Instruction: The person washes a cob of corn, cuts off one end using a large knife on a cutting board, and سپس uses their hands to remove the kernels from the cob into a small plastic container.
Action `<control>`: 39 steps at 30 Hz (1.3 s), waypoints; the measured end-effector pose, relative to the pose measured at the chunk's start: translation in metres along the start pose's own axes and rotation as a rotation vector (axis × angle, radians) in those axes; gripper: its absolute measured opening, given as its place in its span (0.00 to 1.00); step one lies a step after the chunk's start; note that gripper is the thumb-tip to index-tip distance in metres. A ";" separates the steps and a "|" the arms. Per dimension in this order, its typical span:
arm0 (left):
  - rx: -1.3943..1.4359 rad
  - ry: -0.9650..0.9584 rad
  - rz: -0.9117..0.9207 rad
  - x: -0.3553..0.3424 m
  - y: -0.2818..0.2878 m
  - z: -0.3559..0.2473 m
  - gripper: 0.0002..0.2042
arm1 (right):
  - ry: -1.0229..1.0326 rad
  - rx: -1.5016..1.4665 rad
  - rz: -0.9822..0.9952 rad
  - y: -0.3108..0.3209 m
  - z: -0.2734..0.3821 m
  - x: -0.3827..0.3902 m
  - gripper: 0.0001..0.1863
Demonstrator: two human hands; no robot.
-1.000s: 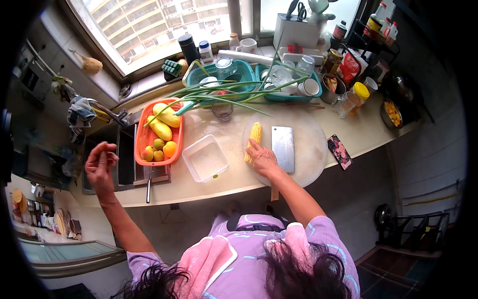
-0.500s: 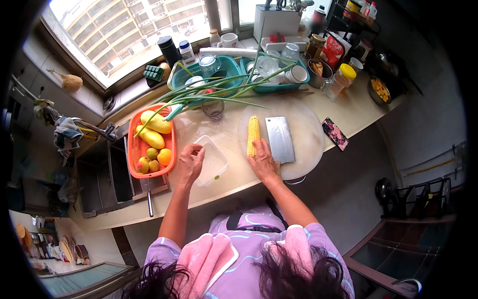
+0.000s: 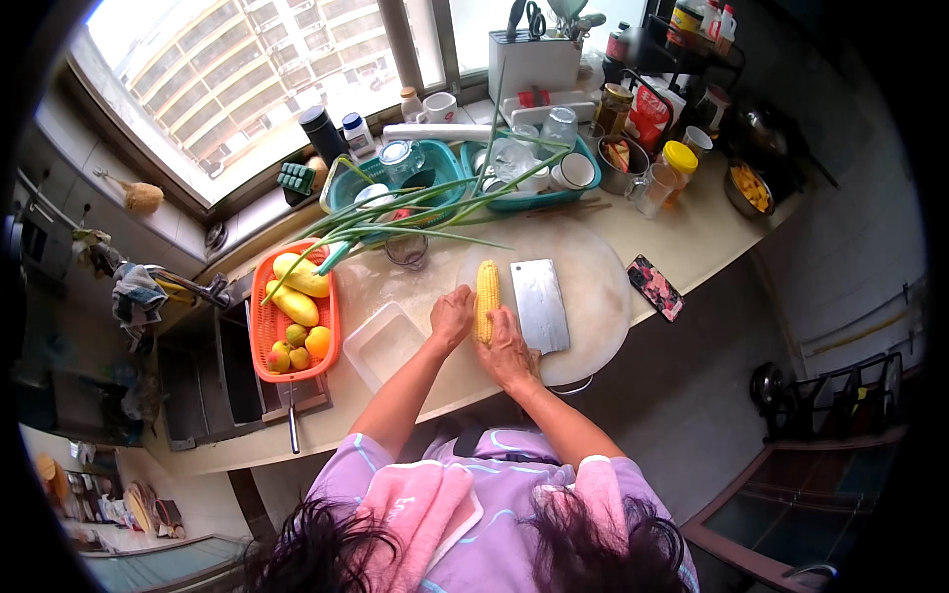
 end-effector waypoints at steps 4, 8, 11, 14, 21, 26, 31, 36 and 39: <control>0.048 -0.294 -0.297 0.022 0.094 -0.035 0.12 | -0.063 -0.072 0.051 -0.002 -0.004 -0.002 0.27; 0.085 -0.462 -0.702 0.071 0.281 -0.078 0.10 | -0.305 -0.239 0.208 -0.007 -0.047 -0.002 0.27; 0.134 -0.292 -1.162 0.151 0.484 -0.019 0.08 | -0.273 -0.524 0.101 -0.009 -0.068 -0.007 0.29; -1.383 0.387 -1.593 0.248 0.520 -0.073 0.29 | -0.408 -0.806 0.205 -0.020 -0.065 -0.005 0.30; -0.193 -0.132 -0.614 0.138 0.299 -0.001 0.12 | -0.655 -1.231 0.302 -0.006 -0.041 0.022 0.28; 0.084 -0.224 -0.212 0.096 0.125 -0.081 0.15 | -0.450 -1.256 0.317 0.024 0.016 0.029 0.29; -0.184 -0.322 -0.185 0.082 0.073 -0.128 0.15 | -0.294 -1.122 0.238 0.052 0.033 0.032 0.28; -0.272 -0.489 -0.163 0.080 0.043 -0.156 0.07 | -0.276 -0.955 0.077 0.066 0.017 0.036 0.27; -0.298 -0.578 -0.099 0.070 0.025 -0.156 0.06 | -0.296 -0.944 0.036 0.068 0.008 0.035 0.27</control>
Point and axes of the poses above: each hand's wrist, its own x-axis away from the middle knuckle, its own y-axis out of the back of the hand, z = x × y, the point moved 10 cm from there along -x, towards the middle knuckle, and after that the axes turned 13 degrees about x, right-handed, at the moved point
